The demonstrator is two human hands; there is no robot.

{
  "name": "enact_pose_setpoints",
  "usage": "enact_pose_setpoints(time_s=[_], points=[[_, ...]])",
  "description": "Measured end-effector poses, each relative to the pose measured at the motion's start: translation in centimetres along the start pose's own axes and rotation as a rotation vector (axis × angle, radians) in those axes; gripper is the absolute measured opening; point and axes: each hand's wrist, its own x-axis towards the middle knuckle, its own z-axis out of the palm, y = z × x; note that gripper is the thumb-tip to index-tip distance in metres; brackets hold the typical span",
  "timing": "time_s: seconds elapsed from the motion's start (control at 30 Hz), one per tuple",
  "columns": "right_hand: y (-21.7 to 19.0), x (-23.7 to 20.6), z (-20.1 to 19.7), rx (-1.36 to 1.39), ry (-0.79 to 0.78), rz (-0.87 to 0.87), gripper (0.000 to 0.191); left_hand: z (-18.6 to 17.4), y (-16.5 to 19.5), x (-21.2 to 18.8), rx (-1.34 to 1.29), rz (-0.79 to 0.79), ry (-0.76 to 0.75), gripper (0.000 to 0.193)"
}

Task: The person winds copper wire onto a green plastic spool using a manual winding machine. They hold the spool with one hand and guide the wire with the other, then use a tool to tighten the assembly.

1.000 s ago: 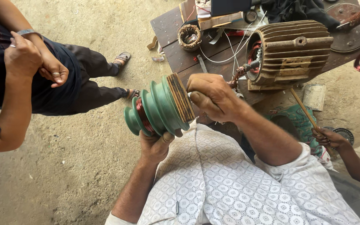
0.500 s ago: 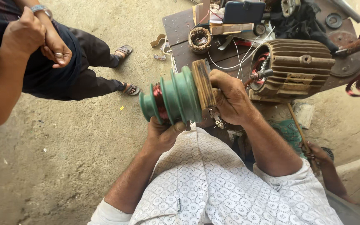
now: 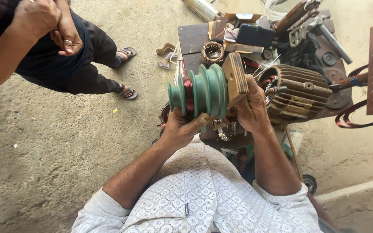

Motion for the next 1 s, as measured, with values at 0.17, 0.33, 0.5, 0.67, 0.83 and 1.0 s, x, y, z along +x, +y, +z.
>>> enact_pose_setpoints(time_s=[0.17, 0.33, 0.5, 0.67, 0.83, 1.0], points=[[-0.4, -0.7, 1.5, 0.289, 0.161, 0.253, 0.04, 0.1, 0.7, -0.6, 0.039, 0.043, -0.071, 0.034], [-1.1, -0.8, 3.0, 0.328, 0.195, 0.233, 0.049, -0.2, 2.0, -1.5, 0.024, 0.029, -0.066, 0.033], [-1.4, -1.4, 4.4, 0.24, 0.27, 0.247, 0.053, 0.0, 2.3, -2.2, 0.018, 0.065, -0.058, 0.029], [-1.2, -1.4, 4.8, 0.087, 0.284, 0.248, 0.05, -2.7, 2.8, -3.4, 0.151, 0.064, -0.15, 0.03], [-1.5, -0.8, 5.6, 0.129, 0.291, 0.266, 0.043, -4.6, 3.0, -5.3, 0.292, -0.09, -0.162, 0.029], [-2.0, -0.9, 7.0, 0.188, 0.351, 0.248, 0.038, -4.0, 3.6, -6.5, 0.501, 0.042, -0.122, 0.037]])
